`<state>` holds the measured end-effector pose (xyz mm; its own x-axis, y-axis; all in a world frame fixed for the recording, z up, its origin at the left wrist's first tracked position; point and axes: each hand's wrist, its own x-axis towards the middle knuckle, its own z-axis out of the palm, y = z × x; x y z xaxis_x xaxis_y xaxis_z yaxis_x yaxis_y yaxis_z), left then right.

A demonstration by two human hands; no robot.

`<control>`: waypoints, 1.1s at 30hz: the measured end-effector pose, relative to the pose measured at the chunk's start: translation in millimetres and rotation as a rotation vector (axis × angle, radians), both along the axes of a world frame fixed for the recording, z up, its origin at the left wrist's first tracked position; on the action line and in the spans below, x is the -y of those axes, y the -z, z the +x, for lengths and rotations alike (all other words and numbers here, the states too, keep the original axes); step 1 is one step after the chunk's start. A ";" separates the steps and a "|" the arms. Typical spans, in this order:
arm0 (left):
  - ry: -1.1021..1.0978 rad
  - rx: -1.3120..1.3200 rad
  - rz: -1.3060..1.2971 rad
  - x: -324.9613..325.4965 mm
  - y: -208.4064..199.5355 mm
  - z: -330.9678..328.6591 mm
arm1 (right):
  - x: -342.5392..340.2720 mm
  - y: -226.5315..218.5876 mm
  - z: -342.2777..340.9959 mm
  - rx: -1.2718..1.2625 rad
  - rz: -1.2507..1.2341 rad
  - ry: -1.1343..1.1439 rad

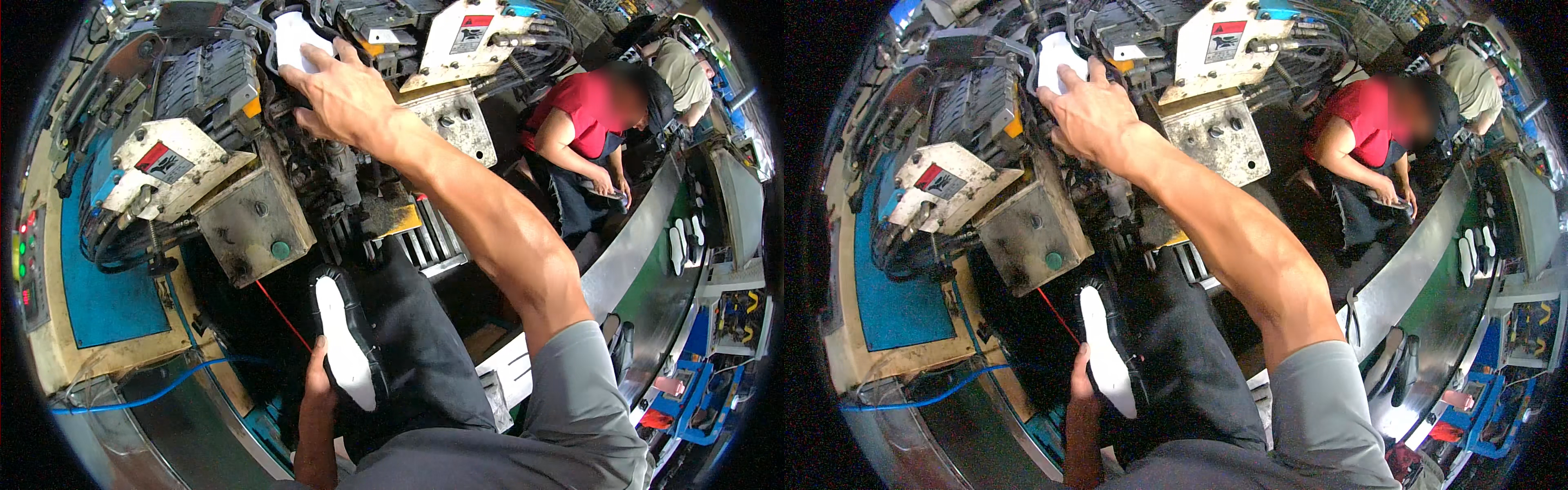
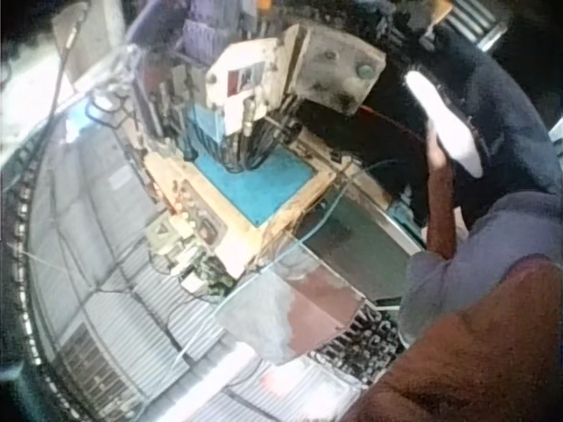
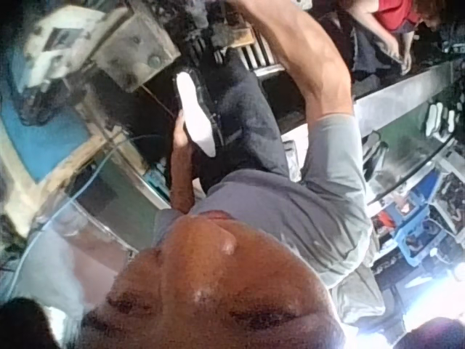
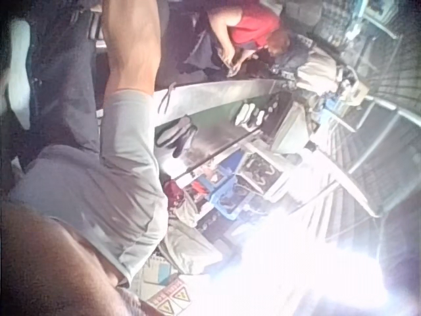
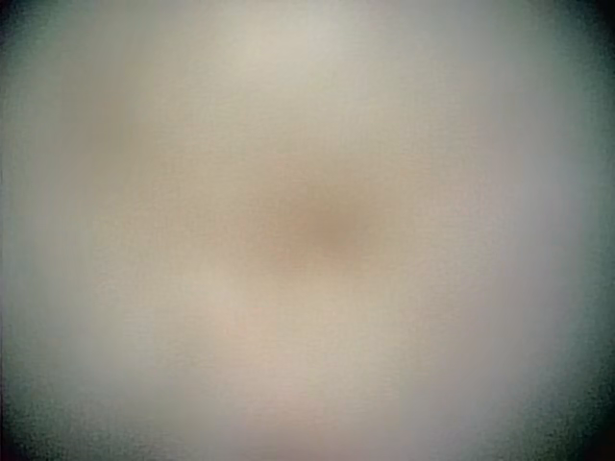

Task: Trim and inspect shoe components using a machine and hand tools on an assembly line.

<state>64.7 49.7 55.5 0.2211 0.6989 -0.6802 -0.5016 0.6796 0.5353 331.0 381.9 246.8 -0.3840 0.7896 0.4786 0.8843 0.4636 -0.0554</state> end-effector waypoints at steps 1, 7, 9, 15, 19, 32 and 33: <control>0.017 -0.061 0.000 -7.7 -2.4 5.8 | -6.9 3.4 2.9 0.018 0.052 -0.022; 0.021 0.168 -0.028 -24.2 33.5 0.2 | -7.1 -6.4 -7.3 0.005 0.103 -0.026; 0.003 0.196 -0.052 -29.3 30.8 5.9 | -7.7 -10.9 -8.2 0.003 0.162 0.026; 0.082 0.371 0.010 -23.5 10.5 3.5 | -20.2 -17.6 -17.0 0.049 0.074 0.074; -0.022 0.418 0.128 15.7 -25.4 -13.8 | 4.5 14.7 -16.2 -0.223 0.181 -0.075; -0.691 -0.749 0.098 156.3 7.6 -300.3 | 428.0 237.7 117.8 -0.541 -0.646 0.269; -0.757 -0.883 0.069 141.1 7.7 -321.2 | 453.0 232.2 120.5 -0.635 -0.677 0.336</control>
